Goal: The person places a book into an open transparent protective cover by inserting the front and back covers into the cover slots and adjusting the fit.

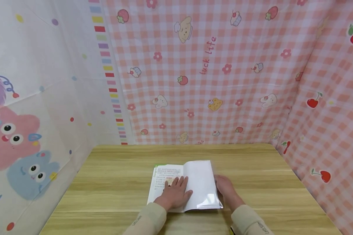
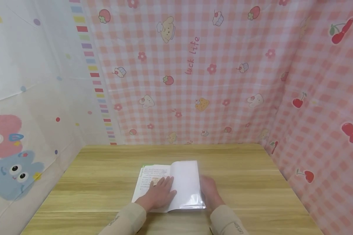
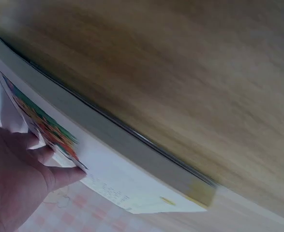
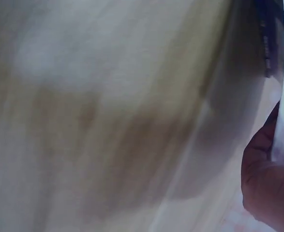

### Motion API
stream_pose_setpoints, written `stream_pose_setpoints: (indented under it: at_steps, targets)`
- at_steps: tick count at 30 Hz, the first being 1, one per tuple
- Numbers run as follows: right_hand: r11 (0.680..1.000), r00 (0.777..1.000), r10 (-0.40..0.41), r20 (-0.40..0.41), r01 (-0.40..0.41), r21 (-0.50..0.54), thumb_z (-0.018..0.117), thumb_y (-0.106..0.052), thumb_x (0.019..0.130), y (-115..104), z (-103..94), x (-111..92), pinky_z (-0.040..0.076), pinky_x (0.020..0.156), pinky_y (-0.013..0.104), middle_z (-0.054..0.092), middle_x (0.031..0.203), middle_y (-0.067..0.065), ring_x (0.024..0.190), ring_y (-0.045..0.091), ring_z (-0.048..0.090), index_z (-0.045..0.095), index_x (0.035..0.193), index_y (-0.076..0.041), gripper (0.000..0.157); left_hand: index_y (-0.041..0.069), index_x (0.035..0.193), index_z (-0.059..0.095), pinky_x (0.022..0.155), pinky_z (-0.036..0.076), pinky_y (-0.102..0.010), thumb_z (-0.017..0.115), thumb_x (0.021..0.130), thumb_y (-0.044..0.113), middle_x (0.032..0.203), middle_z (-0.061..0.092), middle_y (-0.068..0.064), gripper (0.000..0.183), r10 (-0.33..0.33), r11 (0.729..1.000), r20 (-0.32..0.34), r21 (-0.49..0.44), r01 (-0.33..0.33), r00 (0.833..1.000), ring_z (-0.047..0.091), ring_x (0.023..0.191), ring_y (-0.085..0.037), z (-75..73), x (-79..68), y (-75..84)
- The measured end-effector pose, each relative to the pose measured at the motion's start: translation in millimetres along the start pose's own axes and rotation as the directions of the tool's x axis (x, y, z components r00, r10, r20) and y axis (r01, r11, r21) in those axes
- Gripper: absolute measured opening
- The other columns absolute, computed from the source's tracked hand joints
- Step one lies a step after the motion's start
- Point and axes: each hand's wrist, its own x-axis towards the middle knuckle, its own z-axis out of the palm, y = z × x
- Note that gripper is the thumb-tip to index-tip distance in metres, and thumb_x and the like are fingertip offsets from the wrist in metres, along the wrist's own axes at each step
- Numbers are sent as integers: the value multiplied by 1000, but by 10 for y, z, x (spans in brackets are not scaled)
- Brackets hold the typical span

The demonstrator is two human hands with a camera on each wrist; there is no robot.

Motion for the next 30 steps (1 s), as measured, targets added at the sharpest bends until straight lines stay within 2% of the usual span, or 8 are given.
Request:
stream_pose_setpoints:
  at_steps: [1,5,11,20,24,30]
  targets:
    - [1000,1000,4,18,-4,21,42,-13,100,-30,6,-13,50,64,30,62,83,11,71,18,58,62,105,13,33,12,158,27,111,18,-67,32,105,50,160,29,-11,65,-1,1000,-3,-6,1,1000,25,147,-33,1,0,11]
    - [994,993,13,116,-26,108,38,-16,103,-165,16,-66,50,58,27,59,78,5,65,13,57,59,106,9,33,13,158,26,109,21,-69,30,105,50,160,30,-11,65,0,999,-23,-33,-1,1000,28,145,-34,-8,4,38]
    - [971,978,-14,210,-36,234,36,-17,105,-266,27,-85,55,63,34,66,86,8,72,17,64,57,122,11,39,13,158,25,110,19,-68,28,106,46,160,30,-10,62,2,996,-41,-91,-6,999,30,145,-33,18,41,-20]
    - [983,955,14,298,-67,170,38,-31,106,-246,138,-143,56,70,38,63,95,12,80,20,64,47,125,10,46,7,156,31,113,20,-62,33,106,31,158,36,-7,55,33,994,-50,-102,-38,998,31,145,-28,38,17,-81]
    - [983,947,38,318,-93,159,39,-31,106,-253,190,-174,56,70,39,63,95,13,81,21,64,45,126,9,45,8,156,31,113,19,-63,34,105,30,158,36,-7,55,36,994,-45,-105,-40,998,30,146,-28,15,8,-64]
    - [985,951,39,307,-87,146,37,-26,106,-305,176,-196,56,69,39,62,96,14,81,22,63,44,128,8,42,8,155,32,113,20,-62,35,105,30,158,36,-5,55,36,993,-52,-113,-41,998,32,145,-28,47,38,-46]
